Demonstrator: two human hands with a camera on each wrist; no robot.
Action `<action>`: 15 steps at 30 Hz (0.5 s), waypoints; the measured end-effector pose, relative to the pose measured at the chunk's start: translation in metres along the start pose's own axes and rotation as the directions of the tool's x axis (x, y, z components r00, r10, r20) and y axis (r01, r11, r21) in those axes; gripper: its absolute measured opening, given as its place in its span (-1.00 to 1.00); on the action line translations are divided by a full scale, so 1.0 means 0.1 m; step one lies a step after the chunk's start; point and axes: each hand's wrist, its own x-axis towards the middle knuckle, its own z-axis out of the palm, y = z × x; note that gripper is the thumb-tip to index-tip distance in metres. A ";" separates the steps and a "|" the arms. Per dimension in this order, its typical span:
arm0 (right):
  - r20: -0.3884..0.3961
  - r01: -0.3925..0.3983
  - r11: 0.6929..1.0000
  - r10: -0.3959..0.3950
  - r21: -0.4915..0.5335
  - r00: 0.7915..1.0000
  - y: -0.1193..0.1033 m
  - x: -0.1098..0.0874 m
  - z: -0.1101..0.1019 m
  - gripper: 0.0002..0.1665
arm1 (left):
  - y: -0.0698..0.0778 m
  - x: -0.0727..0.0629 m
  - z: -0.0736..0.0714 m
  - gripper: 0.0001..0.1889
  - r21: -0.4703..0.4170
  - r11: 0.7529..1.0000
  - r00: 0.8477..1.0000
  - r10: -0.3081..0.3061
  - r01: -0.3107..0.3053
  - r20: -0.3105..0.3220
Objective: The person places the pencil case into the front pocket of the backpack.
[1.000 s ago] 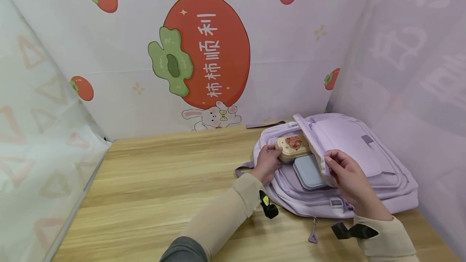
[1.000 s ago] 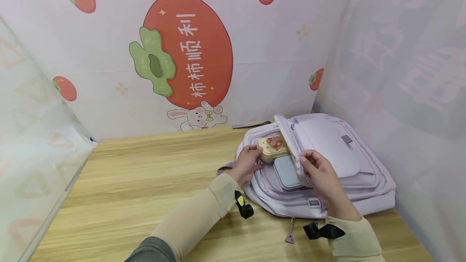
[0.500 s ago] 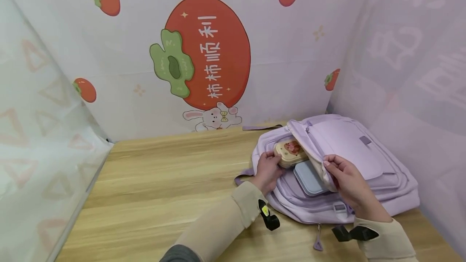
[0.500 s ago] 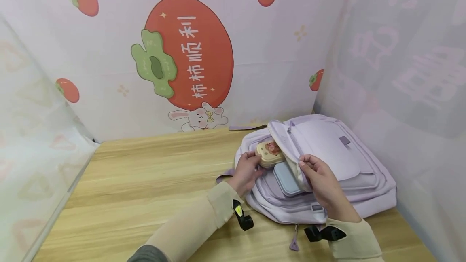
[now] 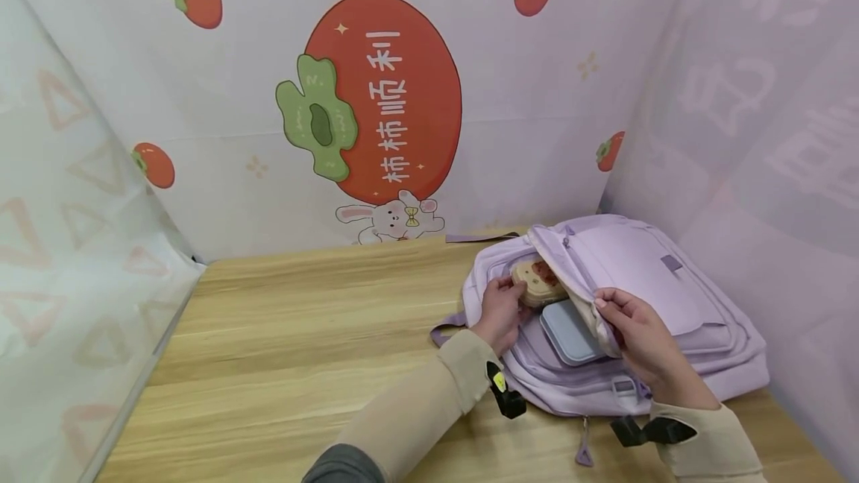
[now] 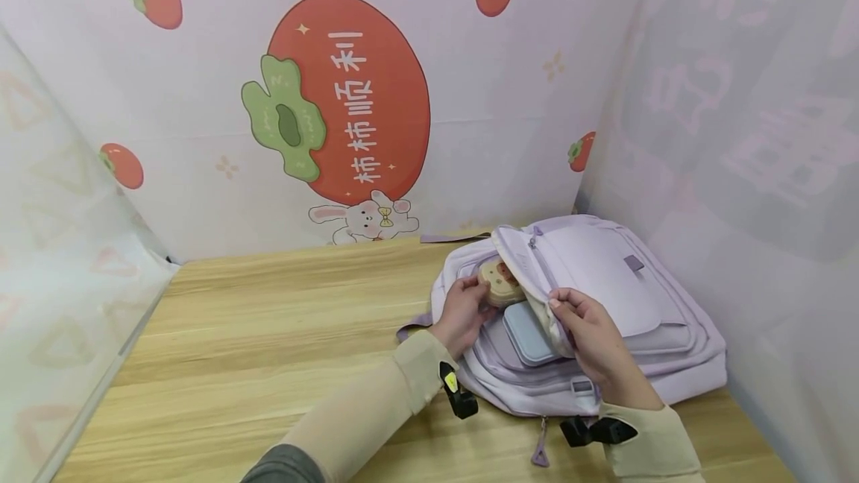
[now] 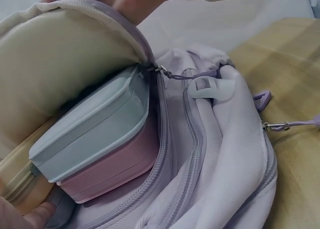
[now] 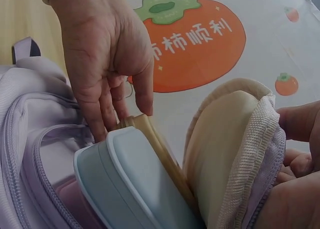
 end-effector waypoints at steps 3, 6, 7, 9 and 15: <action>0.004 0.001 1.000 -0.001 0.012 1.000 0.01 0.00 -0.01 -0.64 | -0.01 0.03 0.03 -0.78 0.015 1.000 1.000 0.002 -0.001 -0.008; 0.000 -0.004 1.000 0.004 0.010 1.000 0.03 -0.01 -0.02 -0.64 | -0.03 0.06 0.03 -0.78 0.042 0.999 1.000 -0.002 0.003 -0.007; -0.002 -0.004 1.000 0.004 0.009 1.000 0.03 -0.02 -0.02 -0.64 | -0.03 0.07 0.02 -0.77 0.051 0.999 1.000 -0.009 0.010 -0.005; -0.003 -0.004 1.000 0.004 0.009 1.000 0.04 -0.02 -0.03 -0.64 | -0.03 0.08 0.00 -0.75 0.066 0.997 1.000 -0.029 0.028 0.006; 0.016 0.016 1.000 -0.016 0.005 1.000 0.02 -0.01 0.00 -0.63 | 0.07 0.09 -0.11 -0.58 0.062 0.993 0.990 -0.102 0.096 0.101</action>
